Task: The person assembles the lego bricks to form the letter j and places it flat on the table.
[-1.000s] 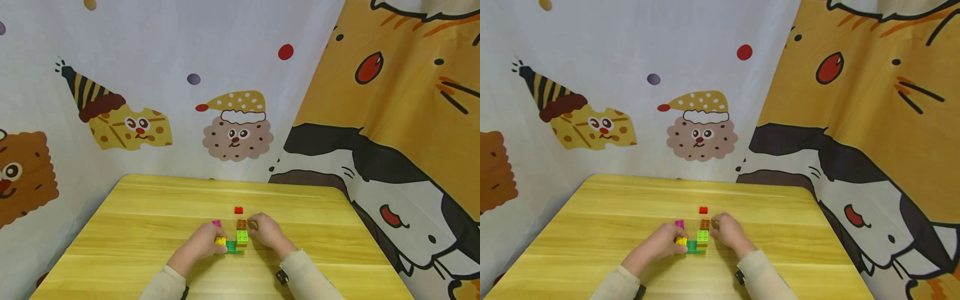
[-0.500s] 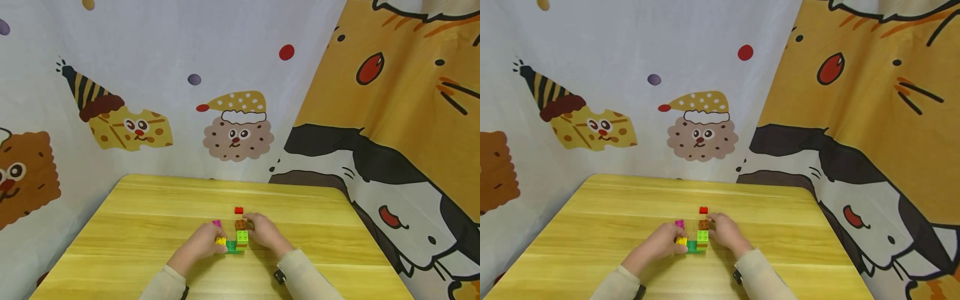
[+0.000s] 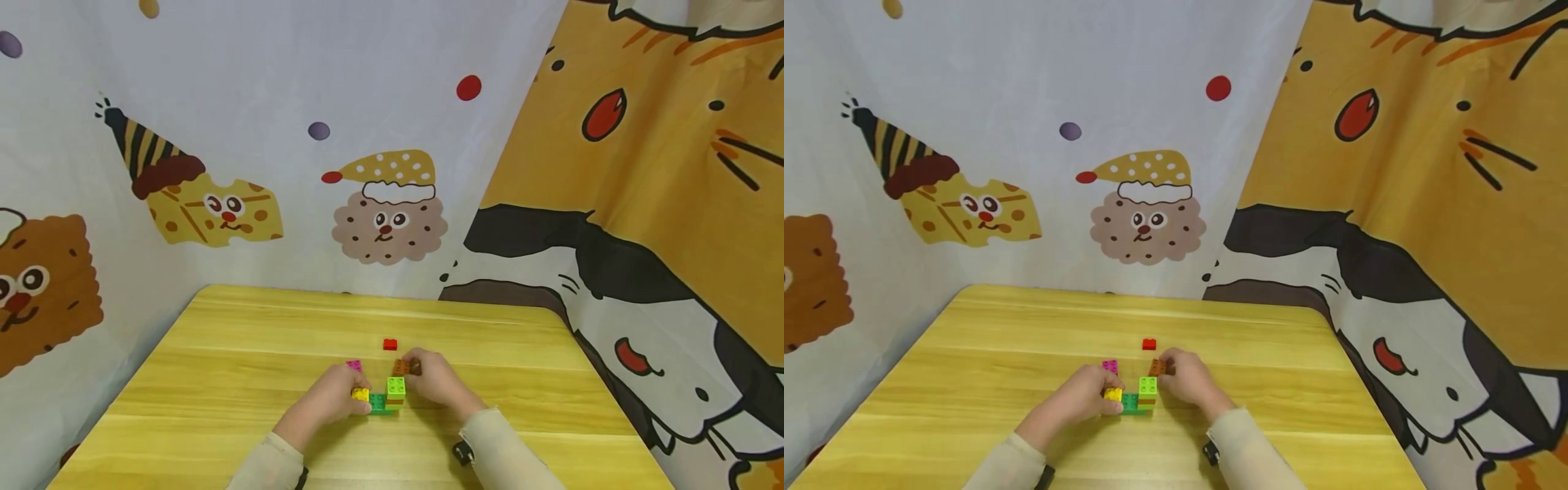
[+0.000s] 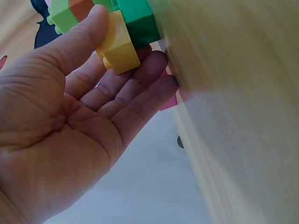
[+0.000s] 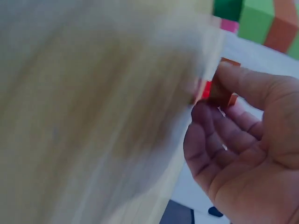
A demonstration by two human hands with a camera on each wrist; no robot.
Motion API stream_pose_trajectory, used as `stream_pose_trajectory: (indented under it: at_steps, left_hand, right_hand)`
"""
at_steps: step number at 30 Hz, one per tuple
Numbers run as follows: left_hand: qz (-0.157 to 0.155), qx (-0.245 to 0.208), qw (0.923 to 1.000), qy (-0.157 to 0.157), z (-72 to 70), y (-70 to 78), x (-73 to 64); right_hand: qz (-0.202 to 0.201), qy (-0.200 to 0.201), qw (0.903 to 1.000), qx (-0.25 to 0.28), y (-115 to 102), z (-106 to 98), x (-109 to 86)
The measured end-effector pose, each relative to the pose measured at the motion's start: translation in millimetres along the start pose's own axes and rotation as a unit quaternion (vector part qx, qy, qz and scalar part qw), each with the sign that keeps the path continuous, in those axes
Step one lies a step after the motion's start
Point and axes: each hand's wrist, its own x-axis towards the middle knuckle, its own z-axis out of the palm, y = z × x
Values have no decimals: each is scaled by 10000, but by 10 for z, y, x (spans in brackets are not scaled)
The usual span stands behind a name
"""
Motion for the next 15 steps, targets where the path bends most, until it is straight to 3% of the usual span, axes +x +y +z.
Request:
stream_pose_trajectory:
  at_steps: [5, 10, 15]
  left_hand:
    - [-17, -15, 10000, -42, -2, 3, 4]
    - [-67, -43, 9999, -71, -5, 9, 12]
    - [-50, -12, 10000, -65, -5, 6, 9]
  right_hand:
    - [142, -18, 9953, 962, -11, -179, -81]
    - [-84, -110, 9863, 1642, -134, -363, -206]
    - [-454, -470, 9840, 1657, -279, -431, -330]
